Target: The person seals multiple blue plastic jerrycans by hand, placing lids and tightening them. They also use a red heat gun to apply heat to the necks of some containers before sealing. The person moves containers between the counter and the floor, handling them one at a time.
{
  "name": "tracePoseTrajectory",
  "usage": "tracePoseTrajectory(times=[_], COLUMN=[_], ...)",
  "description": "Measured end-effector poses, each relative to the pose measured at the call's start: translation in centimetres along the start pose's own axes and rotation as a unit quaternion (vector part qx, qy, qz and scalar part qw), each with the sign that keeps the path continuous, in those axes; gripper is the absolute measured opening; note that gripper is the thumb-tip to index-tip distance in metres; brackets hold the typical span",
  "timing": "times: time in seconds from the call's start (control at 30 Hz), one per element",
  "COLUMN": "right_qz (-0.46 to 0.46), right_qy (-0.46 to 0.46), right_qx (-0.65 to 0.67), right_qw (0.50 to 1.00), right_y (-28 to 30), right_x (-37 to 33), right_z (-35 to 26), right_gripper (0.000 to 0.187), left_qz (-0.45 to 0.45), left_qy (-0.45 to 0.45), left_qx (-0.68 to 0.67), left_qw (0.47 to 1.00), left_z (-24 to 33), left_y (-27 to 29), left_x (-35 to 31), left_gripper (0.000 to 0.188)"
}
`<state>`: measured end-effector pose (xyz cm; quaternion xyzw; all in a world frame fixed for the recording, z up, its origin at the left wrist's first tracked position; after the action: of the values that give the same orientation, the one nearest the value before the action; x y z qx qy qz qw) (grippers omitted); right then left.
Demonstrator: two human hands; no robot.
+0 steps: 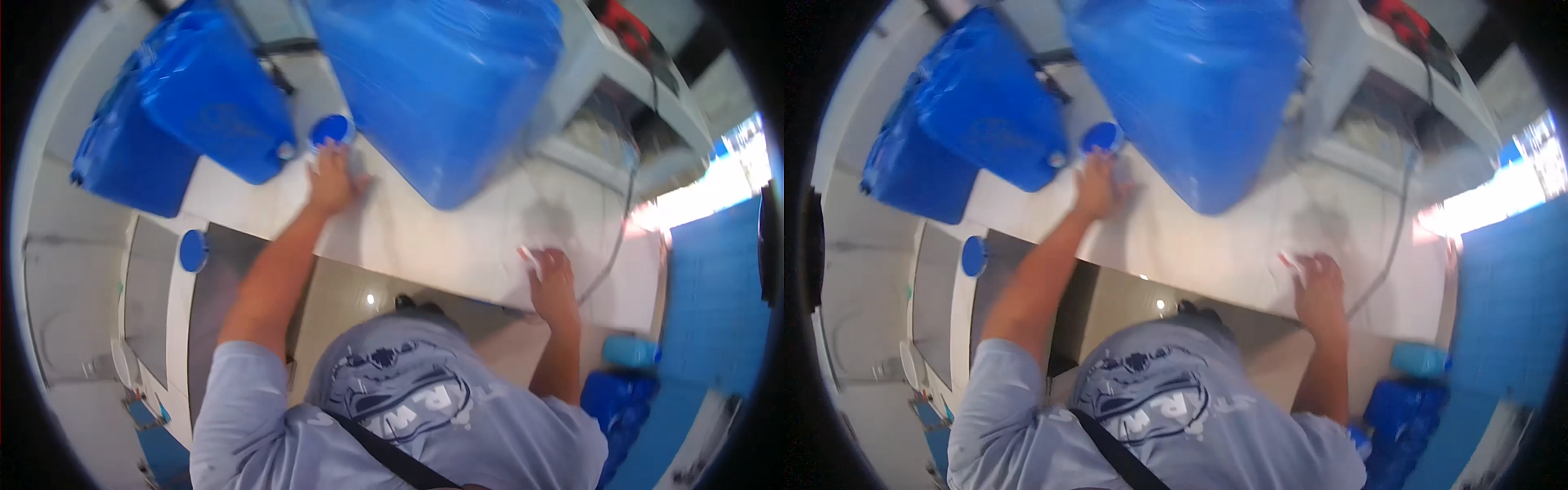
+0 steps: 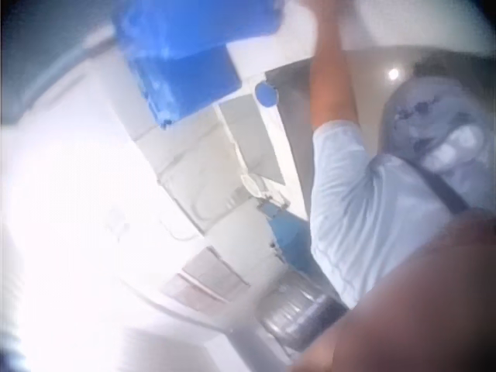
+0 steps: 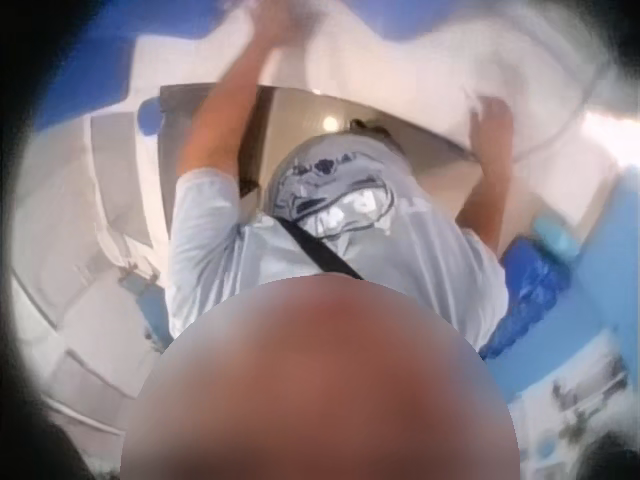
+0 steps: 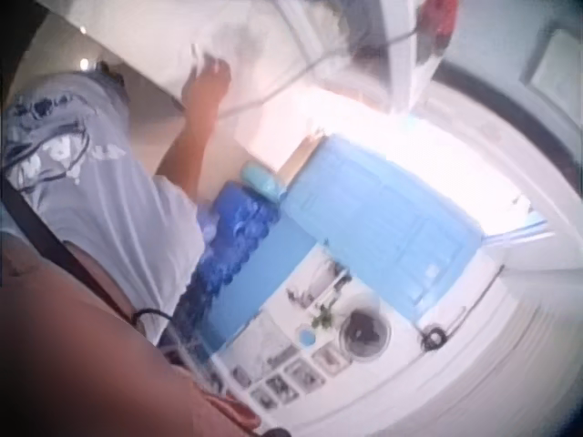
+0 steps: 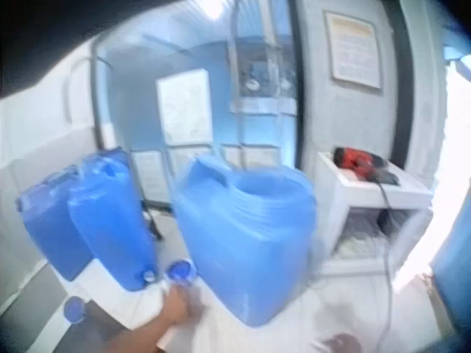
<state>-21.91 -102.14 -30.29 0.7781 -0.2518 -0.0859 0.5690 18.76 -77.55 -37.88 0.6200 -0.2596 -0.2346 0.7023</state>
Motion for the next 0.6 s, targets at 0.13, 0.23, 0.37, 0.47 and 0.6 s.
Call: tracePoseTrajectory(times=[0.13, 0.23, 0.37, 0.47, 0.6], right_qz=[0.052, 0.043, 0.030, 0.006, -0.051], right_qy=[-0.172, -0.250, -0.225, -0.125, -0.124], right_qx=[0.072, 0.069, 0.108, -0.028, -0.053], right_qw=[0.981, 0.965, 0.968, 0.992, 0.990], right_y=[0.0, -0.1, -1.8, -3.8, -5.6], right_x=[-0.9, -0.2, -0.5, -0.2, 1.9], right_z=[1.6, 3.1, 2.6, 1.5, 0.0], right_gripper=[0.031, 0.033, 0.053, 0.071, 0.074], left_qz=[-0.038, -0.042, 0.026, 0.006, 0.015], left_qy=[-0.007, -0.002, -0.071, -0.096, -0.112], left_qx=[0.032, 0.052, 0.053, 0.033, -0.004], left_qw=[0.999, 0.998, 0.996, 0.995, 0.994], left_z=[-2.6, -1.6, 1.6, 2.8, 2.0], left_y=[-1.0, 0.0, 1.7, 2.3, 3.5], left_x=[1.7, -0.1, -6.2, -10.2, -11.9], left_gripper=[0.102, 0.101, 0.084, 0.090, 0.087])
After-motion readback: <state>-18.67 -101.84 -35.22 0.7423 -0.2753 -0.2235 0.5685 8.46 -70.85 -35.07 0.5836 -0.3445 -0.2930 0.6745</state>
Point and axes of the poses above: each hand's wrist, its own x-axis towards the middle knuckle, its own y-axis out of the back of the hand, z = x × y, the point moved 3 cm from there along x, towards the middle knuckle, and after that the axes turned 2 degrees about x, right-handed, at the moved point
